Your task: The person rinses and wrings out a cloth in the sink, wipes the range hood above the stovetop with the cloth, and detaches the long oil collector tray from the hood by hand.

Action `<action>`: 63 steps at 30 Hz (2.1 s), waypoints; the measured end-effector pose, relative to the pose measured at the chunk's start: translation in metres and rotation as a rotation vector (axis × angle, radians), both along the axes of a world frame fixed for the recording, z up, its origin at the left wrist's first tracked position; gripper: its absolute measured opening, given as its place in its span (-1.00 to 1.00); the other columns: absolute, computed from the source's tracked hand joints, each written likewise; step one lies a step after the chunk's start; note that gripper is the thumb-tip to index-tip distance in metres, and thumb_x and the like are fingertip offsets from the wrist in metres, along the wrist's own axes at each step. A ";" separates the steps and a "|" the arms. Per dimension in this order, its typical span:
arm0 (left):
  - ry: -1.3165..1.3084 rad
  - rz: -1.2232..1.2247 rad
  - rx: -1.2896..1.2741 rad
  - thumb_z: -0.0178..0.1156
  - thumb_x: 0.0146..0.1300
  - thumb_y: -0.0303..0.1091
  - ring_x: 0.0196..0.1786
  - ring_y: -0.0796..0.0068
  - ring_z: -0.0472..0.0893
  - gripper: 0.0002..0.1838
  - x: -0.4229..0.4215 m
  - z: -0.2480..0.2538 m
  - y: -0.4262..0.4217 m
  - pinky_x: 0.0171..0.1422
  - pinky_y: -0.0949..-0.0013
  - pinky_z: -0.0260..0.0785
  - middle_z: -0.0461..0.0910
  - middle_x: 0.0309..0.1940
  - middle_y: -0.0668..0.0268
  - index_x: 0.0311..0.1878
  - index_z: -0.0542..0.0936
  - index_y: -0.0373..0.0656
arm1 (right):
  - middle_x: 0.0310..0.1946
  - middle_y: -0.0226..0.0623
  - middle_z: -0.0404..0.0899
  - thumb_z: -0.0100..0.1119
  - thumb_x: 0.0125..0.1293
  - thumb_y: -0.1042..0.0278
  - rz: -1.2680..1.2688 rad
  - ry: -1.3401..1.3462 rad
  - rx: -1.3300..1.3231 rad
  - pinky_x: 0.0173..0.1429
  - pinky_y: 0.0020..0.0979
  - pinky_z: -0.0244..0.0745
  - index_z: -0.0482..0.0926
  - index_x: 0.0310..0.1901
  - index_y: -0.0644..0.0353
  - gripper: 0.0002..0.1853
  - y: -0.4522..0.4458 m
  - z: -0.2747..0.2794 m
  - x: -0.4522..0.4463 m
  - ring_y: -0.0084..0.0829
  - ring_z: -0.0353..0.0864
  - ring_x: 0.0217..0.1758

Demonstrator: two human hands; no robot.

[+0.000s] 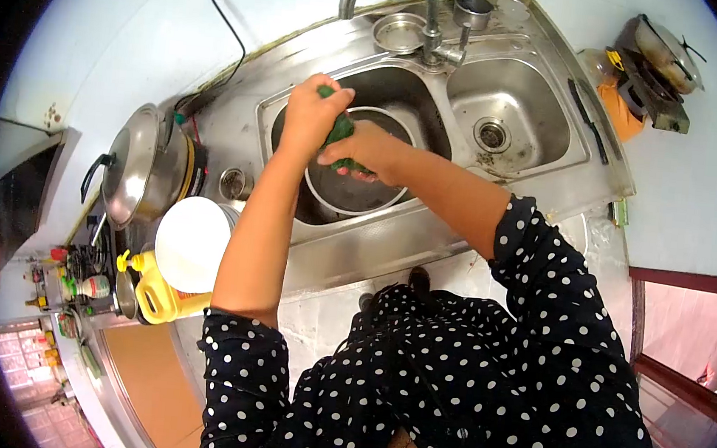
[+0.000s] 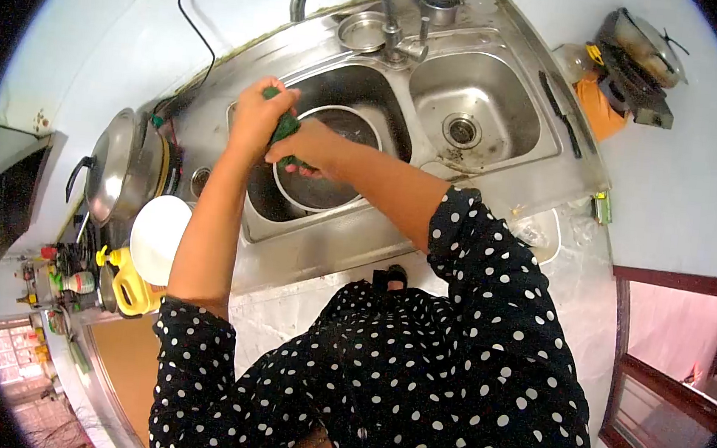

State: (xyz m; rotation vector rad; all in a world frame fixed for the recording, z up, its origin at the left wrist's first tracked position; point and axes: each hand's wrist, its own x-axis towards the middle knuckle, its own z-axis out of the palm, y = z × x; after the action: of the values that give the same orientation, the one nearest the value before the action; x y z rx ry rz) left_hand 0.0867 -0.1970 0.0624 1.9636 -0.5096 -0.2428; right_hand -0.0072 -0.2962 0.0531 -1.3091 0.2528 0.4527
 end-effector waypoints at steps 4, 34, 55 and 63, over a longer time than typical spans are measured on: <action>-0.223 0.067 0.195 0.26 -0.04 -0.24 -0.45 0.16 0.56 -0.77 0.005 -0.006 -0.009 -0.28 0.21 0.39 0.57 -0.55 0.07 -0.45 0.55 -0.23 | -0.65 -0.41 0.47 0.38 -0.14 0.37 -0.094 -0.067 -0.082 -0.69 -0.53 0.18 0.51 -0.46 0.17 -0.77 0.004 -0.020 0.014 -0.57 0.38 -0.72; 0.666 0.265 -0.174 0.22 0.11 0.17 -0.40 0.49 0.59 -0.26 -0.064 -0.100 0.059 -0.45 0.53 0.47 0.49 -0.26 0.16 0.09 0.32 -0.30 | -0.38 -0.14 0.54 0.49 -0.25 0.28 -0.184 -0.095 -0.423 -0.56 -0.48 0.42 0.32 0.03 0.42 -0.22 -0.001 -0.106 -0.015 -0.48 0.53 -0.54; 0.189 0.416 -0.198 0.23 0.19 -0.41 -0.56 0.72 0.32 -0.51 -0.377 -0.022 0.361 -0.50 0.59 0.21 0.32 -0.59 0.54 0.20 0.43 -0.25 | -0.18 -0.15 0.51 0.17 0.12 0.42 0.489 -0.071 0.276 -0.26 -0.41 0.48 0.30 0.10 0.33 -0.51 0.237 -0.027 -0.246 -0.31 0.58 -0.25; -0.017 0.797 -0.261 0.14 0.18 -0.51 -0.50 0.72 0.34 -0.67 -0.522 0.021 0.475 -0.42 0.59 0.20 0.37 -0.56 0.52 0.04 0.44 -0.18 | -0.11 -0.21 0.53 0.17 0.22 0.30 0.675 0.033 0.439 -0.23 -0.38 0.47 0.32 0.11 0.21 -0.55 0.376 -0.014 -0.326 -0.34 0.59 -0.17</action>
State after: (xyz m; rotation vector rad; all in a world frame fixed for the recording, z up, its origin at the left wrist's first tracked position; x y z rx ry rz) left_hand -0.4349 0.2778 0.0834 1.7618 0.2436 0.3292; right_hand -0.3337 0.0797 0.0390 -0.9267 -0.2684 1.0371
